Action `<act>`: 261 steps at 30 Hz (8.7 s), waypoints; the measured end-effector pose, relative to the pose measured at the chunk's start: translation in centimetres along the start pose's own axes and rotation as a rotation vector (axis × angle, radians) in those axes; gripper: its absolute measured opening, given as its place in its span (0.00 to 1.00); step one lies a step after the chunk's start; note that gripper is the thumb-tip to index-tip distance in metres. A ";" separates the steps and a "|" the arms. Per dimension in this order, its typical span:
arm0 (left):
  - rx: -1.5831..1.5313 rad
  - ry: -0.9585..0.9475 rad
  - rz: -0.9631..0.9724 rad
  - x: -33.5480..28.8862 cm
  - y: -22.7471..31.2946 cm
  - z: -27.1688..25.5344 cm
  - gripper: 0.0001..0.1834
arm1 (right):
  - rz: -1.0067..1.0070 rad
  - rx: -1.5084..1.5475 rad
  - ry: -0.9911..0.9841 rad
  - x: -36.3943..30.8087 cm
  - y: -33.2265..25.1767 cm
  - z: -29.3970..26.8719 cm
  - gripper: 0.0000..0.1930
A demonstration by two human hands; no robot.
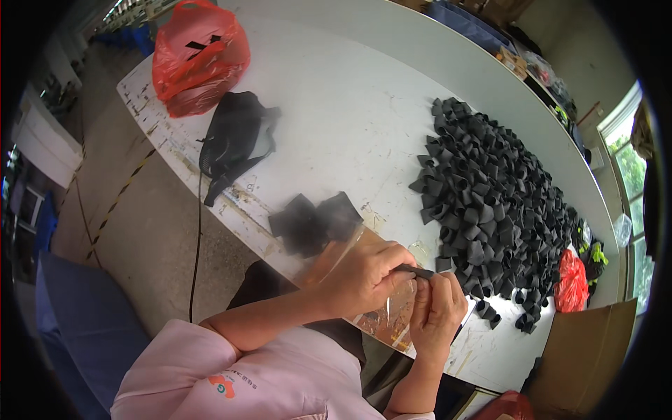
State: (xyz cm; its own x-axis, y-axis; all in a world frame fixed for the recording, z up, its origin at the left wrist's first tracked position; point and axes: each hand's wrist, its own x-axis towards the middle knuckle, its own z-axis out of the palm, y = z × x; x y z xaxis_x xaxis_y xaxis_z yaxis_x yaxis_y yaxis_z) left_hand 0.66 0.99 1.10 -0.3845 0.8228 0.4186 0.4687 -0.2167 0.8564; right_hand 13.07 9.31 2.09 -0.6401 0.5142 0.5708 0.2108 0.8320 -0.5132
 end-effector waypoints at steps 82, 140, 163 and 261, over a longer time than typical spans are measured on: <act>0.200 0.294 -0.104 -6.8 -1.5 1.5 0.03 | 0.052 -0.042 0.057 -5.9 -1.7 5.5 0.07; -0.664 0.239 -0.311 -0.8 -0.9 -0.1 0.04 | -0.115 -0.049 0.104 -0.6 -0.2 0.6 0.08; 0.034 -0.099 -0.279 -1.2 -2.5 0.3 0.11 | -0.014 -0.028 0.128 -1.0 -0.4 1.5 0.06; -0.252 0.309 -0.230 -6.0 -2.4 1.7 0.08 | 1.043 2.027 -0.240 -6.8 0.3 4.8 0.05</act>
State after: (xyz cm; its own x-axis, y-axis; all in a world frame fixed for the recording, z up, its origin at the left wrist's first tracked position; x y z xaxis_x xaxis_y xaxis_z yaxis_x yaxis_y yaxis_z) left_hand 3.16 -2.59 -4.01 -0.6930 0.6773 0.2472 0.1502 -0.1996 0.9683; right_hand 13.97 5.06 -4.99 -0.9204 0.3290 -0.2113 -0.2502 -0.9108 -0.3283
